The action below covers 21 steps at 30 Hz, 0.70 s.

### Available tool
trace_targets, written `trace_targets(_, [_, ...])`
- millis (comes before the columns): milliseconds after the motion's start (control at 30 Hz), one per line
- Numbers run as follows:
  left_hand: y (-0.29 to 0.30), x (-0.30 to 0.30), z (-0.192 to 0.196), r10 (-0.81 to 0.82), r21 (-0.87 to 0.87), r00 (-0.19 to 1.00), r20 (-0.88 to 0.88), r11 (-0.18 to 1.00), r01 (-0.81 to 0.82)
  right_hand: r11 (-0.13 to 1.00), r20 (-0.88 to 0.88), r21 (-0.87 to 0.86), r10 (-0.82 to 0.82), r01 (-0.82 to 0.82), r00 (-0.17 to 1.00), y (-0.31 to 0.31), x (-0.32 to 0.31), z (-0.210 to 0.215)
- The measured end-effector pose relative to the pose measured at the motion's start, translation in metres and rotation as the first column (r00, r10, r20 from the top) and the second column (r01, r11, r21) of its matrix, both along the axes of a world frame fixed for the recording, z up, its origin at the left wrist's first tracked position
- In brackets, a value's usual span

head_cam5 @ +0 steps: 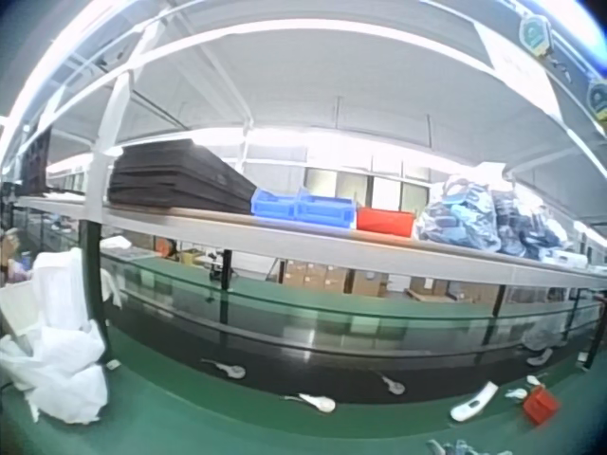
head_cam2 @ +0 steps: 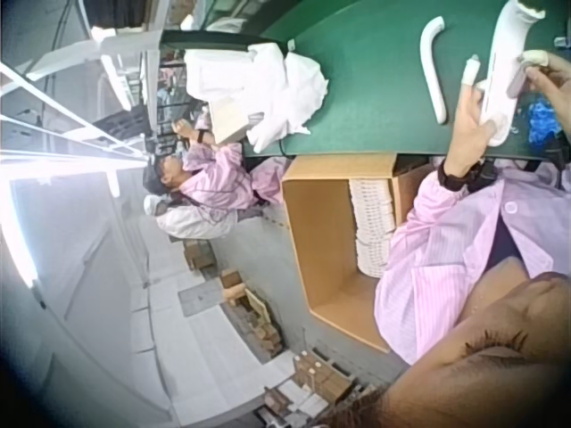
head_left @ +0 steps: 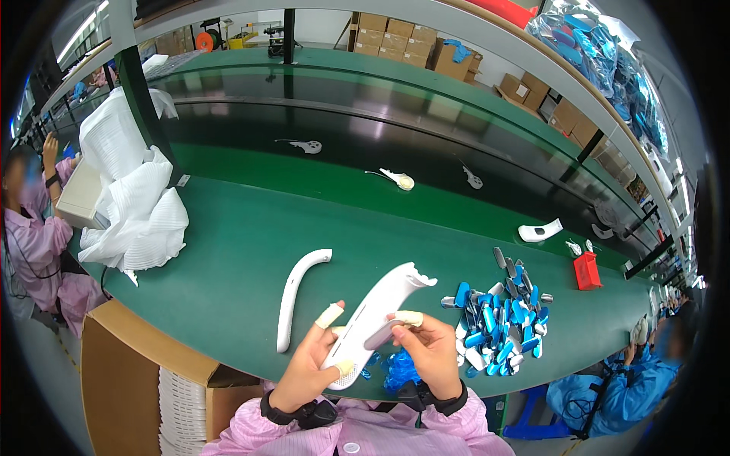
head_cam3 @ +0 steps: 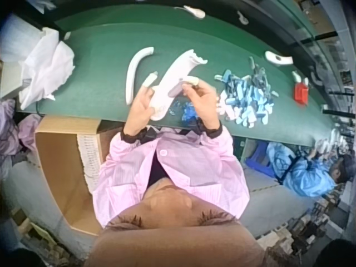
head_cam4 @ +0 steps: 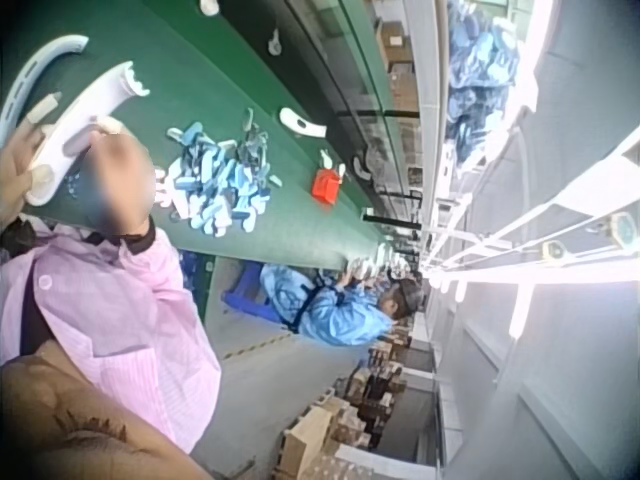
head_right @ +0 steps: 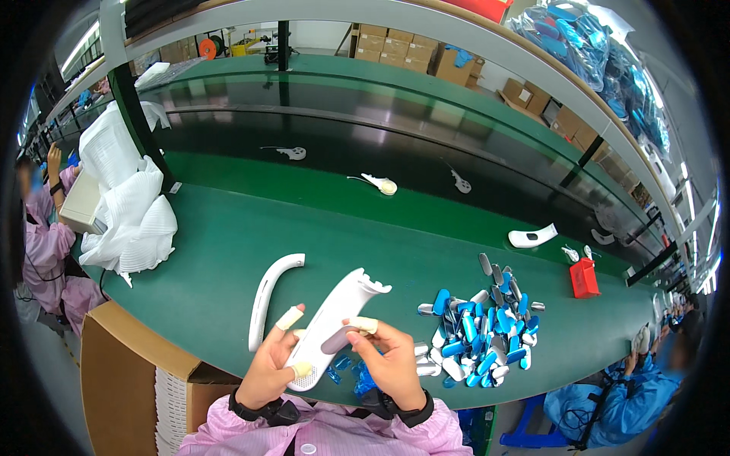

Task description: Assembling white and blue plastic components at a factory workbench.

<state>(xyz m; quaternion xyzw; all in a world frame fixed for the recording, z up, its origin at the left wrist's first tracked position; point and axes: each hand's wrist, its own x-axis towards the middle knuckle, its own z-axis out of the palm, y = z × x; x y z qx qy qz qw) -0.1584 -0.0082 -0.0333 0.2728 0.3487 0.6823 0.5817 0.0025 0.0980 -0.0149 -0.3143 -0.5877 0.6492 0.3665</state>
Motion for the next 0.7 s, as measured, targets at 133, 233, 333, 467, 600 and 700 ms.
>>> trace_targets(133, [-0.001, 0.005, 0.001, -0.008, -0.002, 0.999, 0.051, 1.0, 0.008, 0.98, 0.09, 0.198, 0.011, -0.029, 0.996, -0.004, -0.005, 0.0])
trace_targets(233, [-0.001, 0.006, -0.007, -0.031, 0.063, 0.999, 0.02, 0.998, 0.029, 0.907, 0.145, 0.421, -0.045, -0.02, 0.988, -0.009, -0.01, 0.002])
trace_targets(333, [-0.002, 0.006, -0.012, 0.01, -0.011, 1.0, 0.028, 1.0, -0.01, 0.726, 0.182, 0.686, -0.106, -0.049, 0.978, -0.007, -0.011, 0.003])
trace_targets(467, [0.002, 0.01, -0.014, 0.01, -0.07, 0.999, 0.035, 0.998, -0.008, 0.629, 0.203, 0.775, -0.158, -0.06, 0.966, -0.002, -0.007, -0.003])
trace_targets(600, [-0.001, 0.013, -0.01, 0.08, -0.066, 0.995, -0.067, 0.994, -0.085, 0.686, -0.071, 0.681, -0.285, 0.255, 0.956, -0.009, -0.02, -0.015])
trace_targets(700, [-0.005, 0.017, -0.011, 0.139, -0.008, 0.97, -0.201, 0.99, -0.143, 0.959, -0.184, 0.21, -0.151, 0.188, 0.971, -0.009, -0.016, -0.012])
